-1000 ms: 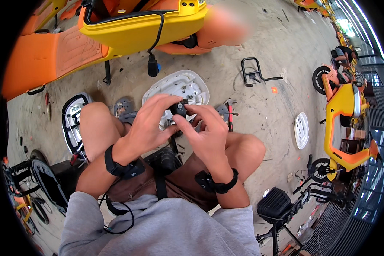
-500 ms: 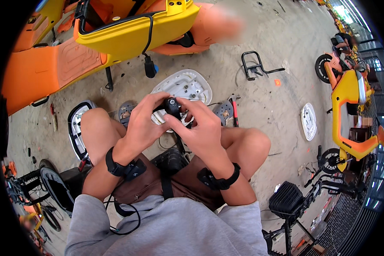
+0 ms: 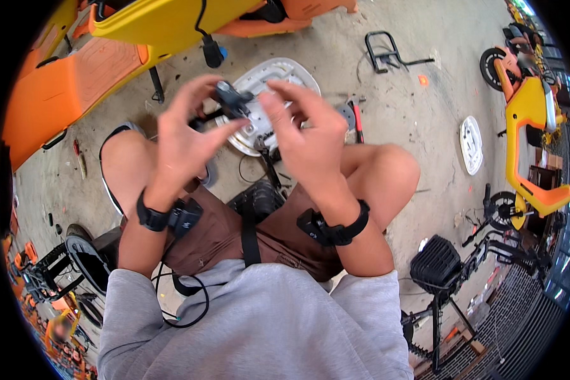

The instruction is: The person manipulates a brake lever assembly, removing small components and screws from the handle housing.

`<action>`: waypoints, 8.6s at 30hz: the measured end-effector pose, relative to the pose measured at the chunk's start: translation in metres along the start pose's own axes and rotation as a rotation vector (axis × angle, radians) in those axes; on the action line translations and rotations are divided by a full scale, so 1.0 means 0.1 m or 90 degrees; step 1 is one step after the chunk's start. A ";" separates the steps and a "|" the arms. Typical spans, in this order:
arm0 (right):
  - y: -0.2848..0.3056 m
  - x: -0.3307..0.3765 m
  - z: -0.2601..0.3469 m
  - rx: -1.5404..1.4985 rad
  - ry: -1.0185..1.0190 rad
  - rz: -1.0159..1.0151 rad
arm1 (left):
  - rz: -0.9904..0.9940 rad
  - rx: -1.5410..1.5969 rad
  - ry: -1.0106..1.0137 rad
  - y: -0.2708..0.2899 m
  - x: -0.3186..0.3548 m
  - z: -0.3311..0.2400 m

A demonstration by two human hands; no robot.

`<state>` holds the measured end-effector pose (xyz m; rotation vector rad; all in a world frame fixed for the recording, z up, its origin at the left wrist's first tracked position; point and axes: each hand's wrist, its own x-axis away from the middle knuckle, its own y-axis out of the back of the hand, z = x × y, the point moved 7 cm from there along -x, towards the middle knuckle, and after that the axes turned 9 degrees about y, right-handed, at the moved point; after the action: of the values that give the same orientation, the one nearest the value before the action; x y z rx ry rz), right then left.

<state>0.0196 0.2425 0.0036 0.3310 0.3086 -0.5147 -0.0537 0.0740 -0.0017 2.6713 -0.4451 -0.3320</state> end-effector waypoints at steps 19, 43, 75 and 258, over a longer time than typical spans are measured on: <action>-0.48 0.51 -2.53 -0.326 -0.678 -0.107 | -0.141 0.203 0.126 0.81 -0.07 0.34; -0.24 2.42 -3.70 0.559 -0.371 0.788 | -0.086 0.094 0.192 0.84 0.02 0.41; -0.05 2.66 -3.73 0.524 -0.416 0.725 | -0.046 0.019 0.160 0.54 -0.05 0.42; -8.49 9.28 8.31 0.413 0.063 1.348 | -1.684 0.469 0.523 8.04 14.45 -2.95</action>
<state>0.5101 -1.1663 0.2177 1.0685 -0.2327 1.5370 1.1561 -1.0293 0.3714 -0.9749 -2.3655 -0.2926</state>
